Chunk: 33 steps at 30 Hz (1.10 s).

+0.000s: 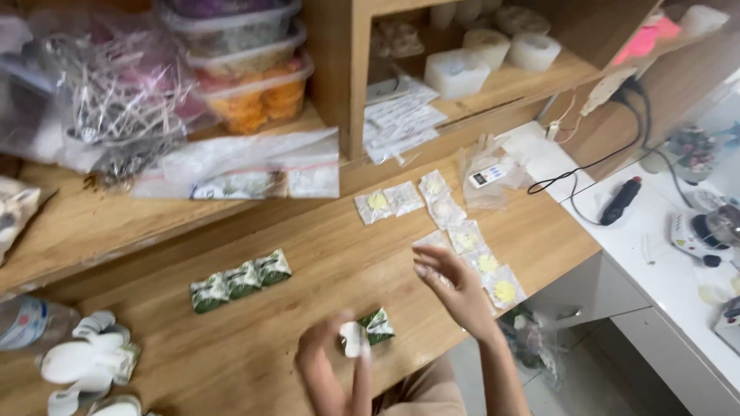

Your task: Packaging small packets into decorative paper boxes.

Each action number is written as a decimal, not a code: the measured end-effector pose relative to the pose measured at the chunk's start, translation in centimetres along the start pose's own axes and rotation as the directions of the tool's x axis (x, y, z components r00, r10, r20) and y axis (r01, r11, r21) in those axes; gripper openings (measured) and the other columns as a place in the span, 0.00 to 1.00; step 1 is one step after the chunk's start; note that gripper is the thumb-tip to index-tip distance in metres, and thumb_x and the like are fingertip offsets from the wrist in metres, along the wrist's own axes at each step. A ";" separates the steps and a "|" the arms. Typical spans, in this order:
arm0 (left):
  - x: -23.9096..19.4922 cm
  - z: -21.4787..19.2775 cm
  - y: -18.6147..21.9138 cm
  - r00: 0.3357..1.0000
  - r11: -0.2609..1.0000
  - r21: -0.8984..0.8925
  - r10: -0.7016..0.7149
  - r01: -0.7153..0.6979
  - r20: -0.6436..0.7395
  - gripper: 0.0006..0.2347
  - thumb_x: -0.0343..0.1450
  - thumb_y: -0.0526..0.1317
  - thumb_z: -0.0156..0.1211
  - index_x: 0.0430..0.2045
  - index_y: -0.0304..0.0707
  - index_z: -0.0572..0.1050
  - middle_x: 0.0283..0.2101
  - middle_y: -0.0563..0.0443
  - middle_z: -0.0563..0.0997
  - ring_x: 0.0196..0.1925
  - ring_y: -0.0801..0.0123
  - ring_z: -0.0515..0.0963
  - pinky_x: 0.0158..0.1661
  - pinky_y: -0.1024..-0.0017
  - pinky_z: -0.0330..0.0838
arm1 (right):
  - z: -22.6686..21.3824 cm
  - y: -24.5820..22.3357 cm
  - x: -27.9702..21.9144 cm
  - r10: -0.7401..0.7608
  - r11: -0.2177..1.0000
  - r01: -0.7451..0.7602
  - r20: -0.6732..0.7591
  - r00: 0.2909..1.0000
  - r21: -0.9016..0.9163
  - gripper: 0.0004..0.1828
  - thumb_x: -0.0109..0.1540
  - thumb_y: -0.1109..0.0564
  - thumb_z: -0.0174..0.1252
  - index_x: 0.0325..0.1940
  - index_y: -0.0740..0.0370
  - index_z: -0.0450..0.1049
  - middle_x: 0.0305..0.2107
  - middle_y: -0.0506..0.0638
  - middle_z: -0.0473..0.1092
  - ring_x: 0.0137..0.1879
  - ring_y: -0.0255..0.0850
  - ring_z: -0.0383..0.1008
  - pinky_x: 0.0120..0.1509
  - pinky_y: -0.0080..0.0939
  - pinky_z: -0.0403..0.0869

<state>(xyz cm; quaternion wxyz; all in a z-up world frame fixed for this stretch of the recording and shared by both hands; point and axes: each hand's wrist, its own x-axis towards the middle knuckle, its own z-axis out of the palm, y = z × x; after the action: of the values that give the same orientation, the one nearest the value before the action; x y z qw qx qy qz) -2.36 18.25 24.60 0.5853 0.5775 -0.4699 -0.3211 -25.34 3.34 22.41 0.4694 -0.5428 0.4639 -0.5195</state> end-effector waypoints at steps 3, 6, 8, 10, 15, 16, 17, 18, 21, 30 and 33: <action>4.1 2.8 -14.3 0.997 0.998 -0.011 -0.064 0.063 -0.051 0.25 0.68 0.37 0.61 0.59 0.28 0.61 0.60 0.36 0.71 0.62 0.56 0.73 0.57 0.62 0.67 | 0.4 11.8 -3.5 0.279 0.948 -0.295 -0.135 0.951 -0.122 0.25 0.66 0.55 0.56 0.67 0.60 0.68 0.62 0.53 0.72 0.65 0.43 0.74 0.66 0.42 0.73; 2.9 2.3 -31.1 0.898 0.898 -0.087 -0.436 0.431 -0.056 0.30 0.67 0.41 0.64 0.63 0.32 0.58 0.64 0.39 0.68 0.65 0.58 0.71 0.60 0.63 0.68 | 1.1 17.4 -6.7 0.417 0.908 -0.416 -0.199 0.887 0.050 0.26 0.68 0.49 0.52 0.71 0.52 0.66 0.66 0.51 0.67 0.69 0.40 0.67 0.69 0.41 0.68; 2.0 2.3 -34.2 0.867 0.867 -0.057 -0.498 0.496 -0.031 0.29 0.70 0.46 0.62 0.63 0.31 0.60 0.65 0.38 0.68 0.67 0.57 0.69 0.63 0.62 0.65 | 1.8 18.7 -7.3 0.490 0.871 -0.487 -0.191 0.851 0.066 0.27 0.68 0.46 0.50 0.73 0.48 0.65 0.66 0.51 0.66 0.70 0.40 0.65 0.69 0.42 0.66; 1.9 1.9 -34.2 0.829 0.829 -0.025 -0.559 0.558 -0.006 0.29 0.72 0.51 0.59 0.63 0.30 0.62 0.66 0.38 0.68 0.68 0.55 0.68 0.66 0.60 0.61 | 2.2 21.0 -8.0 0.560 0.828 -0.555 -0.184 0.808 0.082 0.28 0.68 0.44 0.49 0.74 0.43 0.65 0.66 0.52 0.65 0.70 0.40 0.64 0.69 0.42 0.65; 3.2 3.1 -30.2 0.817 0.819 0.035 -0.573 0.572 0.063 0.28 0.74 0.51 0.54 0.66 0.33 0.59 0.69 0.39 0.64 0.71 0.55 0.65 0.67 0.62 0.59 | 4.5 23.1 -7.7 0.564 0.824 -0.546 -0.126 0.816 0.151 0.28 0.69 0.42 0.48 0.74 0.40 0.63 0.66 0.54 0.64 0.69 0.42 0.64 0.68 0.45 0.68; 3.3 3.4 -30.0 0.816 0.820 0.045 -0.573 0.571 0.081 0.28 0.74 0.51 0.53 0.66 0.33 0.58 0.69 0.39 0.63 0.71 0.55 0.64 0.67 0.62 0.59 | 5.1 22.8 -7.4 0.571 0.819 -0.553 -0.130 0.810 0.153 0.28 0.69 0.42 0.48 0.74 0.40 0.63 0.66 0.54 0.64 0.69 0.42 0.64 0.68 0.45 0.68; 3.3 3.7 -29.8 0.814 0.820 0.055 -0.573 0.570 0.100 0.28 0.74 0.51 0.52 0.67 0.34 0.58 0.70 0.39 0.63 0.71 0.56 0.64 0.67 0.62 0.58 | 5.7 22.5 -7.1 0.551 0.835 -0.543 -0.134 0.824 0.093 0.28 0.69 0.44 0.49 0.74 0.42 0.62 0.66 0.53 0.64 0.69 0.41 0.65 0.68 0.43 0.67; 3.4 4.0 -29.6 0.812 0.820 0.064 -0.572 0.569 0.118 0.28 0.75 0.51 0.50 0.67 0.34 0.57 0.70 0.39 0.62 0.72 0.56 0.63 0.68 0.63 0.58 | 6.2 22.2 -6.8 0.529 0.847 -0.531 -0.137 0.837 0.032 0.27 0.70 0.45 0.50 0.75 0.44 0.62 0.66 0.52 0.65 0.69 0.40 0.66 0.68 0.42 0.67; 3.1 4.7 -28.9 0.802 0.820 0.086 -0.571 0.565 0.174 0.28 0.76 0.51 0.47 0.68 0.36 0.55 0.72 0.40 0.60 0.73 0.56 0.61 0.68 0.64 0.57 | 7.2 25.7 -6.9 0.354 0.935 -0.351 -0.087 0.931 0.049 0.26 0.70 0.49 0.50 0.73 0.53 0.66 0.66 0.52 0.68 0.70 0.40 0.66 0.71 0.40 0.65; 3.3 7.2 -28.5 0.791 0.848 0.121 -0.525 0.515 0.313 0.27 0.79 0.52 0.38 0.73 0.40 0.49 0.76 0.42 0.54 0.77 0.57 0.55 0.71 0.66 0.53 | 10.1 24.0 -8.1 0.189 0.978 -0.198 -0.113 0.976 -0.072 0.24 0.72 0.50 0.47 0.71 0.61 0.67 0.69 0.52 0.65 0.75 0.41 0.62 0.77 0.39 0.60; 2.8 8.4 -30.0 0.784 0.860 0.133 -0.505 0.493 0.361 0.27 0.80 0.52 0.35 0.74 0.42 0.47 0.77 0.43 0.52 0.78 0.57 0.54 0.71 0.67 0.52 | 10.1 23.7 -8.4 0.243 0.969 -0.245 -0.115 0.963 -0.004 0.25 0.73 0.49 0.43 0.73 0.60 0.65 0.71 0.52 0.62 0.77 0.40 0.58 0.78 0.38 0.56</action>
<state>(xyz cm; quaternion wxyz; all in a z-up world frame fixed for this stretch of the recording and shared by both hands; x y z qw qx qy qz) -4.15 8.73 -5.13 0.3669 0.6161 -0.4107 -0.5632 -15.89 8.83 -2.37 0.4977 -0.4553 0.5579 -0.4835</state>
